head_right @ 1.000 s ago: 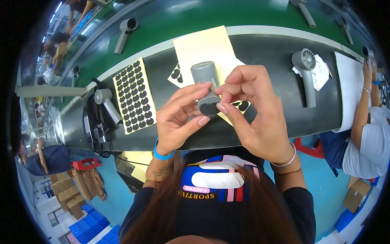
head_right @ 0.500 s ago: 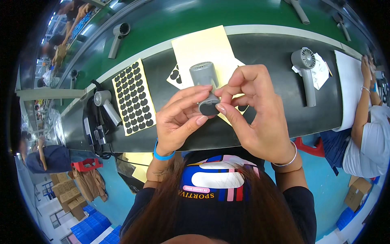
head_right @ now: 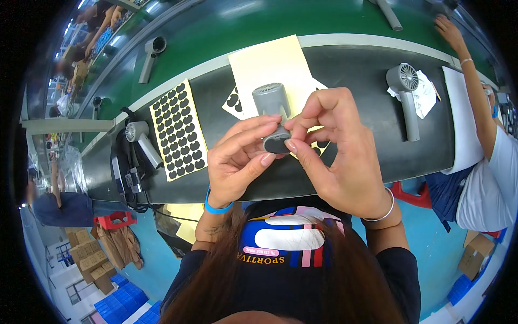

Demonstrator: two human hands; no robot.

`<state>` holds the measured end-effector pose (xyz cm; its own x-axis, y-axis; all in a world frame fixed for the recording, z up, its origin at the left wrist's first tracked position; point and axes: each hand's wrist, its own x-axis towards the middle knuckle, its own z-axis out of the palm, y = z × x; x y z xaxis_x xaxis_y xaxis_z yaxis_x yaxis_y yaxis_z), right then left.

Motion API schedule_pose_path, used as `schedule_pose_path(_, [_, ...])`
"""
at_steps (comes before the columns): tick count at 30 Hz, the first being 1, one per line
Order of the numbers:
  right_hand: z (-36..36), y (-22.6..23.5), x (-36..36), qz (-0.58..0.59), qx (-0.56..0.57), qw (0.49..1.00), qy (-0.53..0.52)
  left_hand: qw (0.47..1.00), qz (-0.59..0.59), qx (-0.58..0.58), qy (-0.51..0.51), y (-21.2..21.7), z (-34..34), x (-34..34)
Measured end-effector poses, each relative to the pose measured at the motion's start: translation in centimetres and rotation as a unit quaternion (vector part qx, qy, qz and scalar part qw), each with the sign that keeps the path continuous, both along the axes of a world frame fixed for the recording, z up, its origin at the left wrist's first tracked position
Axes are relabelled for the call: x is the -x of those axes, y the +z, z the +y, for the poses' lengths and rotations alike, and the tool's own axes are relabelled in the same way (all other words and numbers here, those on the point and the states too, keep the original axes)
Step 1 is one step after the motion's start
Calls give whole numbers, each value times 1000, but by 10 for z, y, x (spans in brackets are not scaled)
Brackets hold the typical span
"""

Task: Peeling small circular stickers from a sheet and applying them to cylindrical metal components before placing them in a tray.

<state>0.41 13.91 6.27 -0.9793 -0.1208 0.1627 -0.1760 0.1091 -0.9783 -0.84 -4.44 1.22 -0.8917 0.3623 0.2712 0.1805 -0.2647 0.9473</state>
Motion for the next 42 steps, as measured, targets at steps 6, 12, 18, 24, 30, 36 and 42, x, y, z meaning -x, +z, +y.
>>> schedule_pose_path(6, [-2,1,0,8,-19,1000,5,1000,-2,1,5,1,-1,-1])
schedule_pose_path(12, [-4,2,-2,14,-47,999,-3,1000,-16,-1,22,3,2,-4])
schedule_pose_path(18, [-4,0,-3,68,-104,992,-17,999,-19,-16,39,1,5,-7])
schedule_pose_path(24, [-5,2,-5,78,-123,989,-31,999,-28,-24,37,1,8,-9])
schedule_pose_path(30, [-7,5,-8,91,-190,976,-48,999,-27,-22,41,1,7,-9])
schedule_pose_path(36, [2,7,6,149,-261,953,-42,998,-39,-37,44,4,-5,-5])
schedule_pose_path(42, [-28,-33,39,157,-285,941,96,994,-67,13,79,2,-15,2])
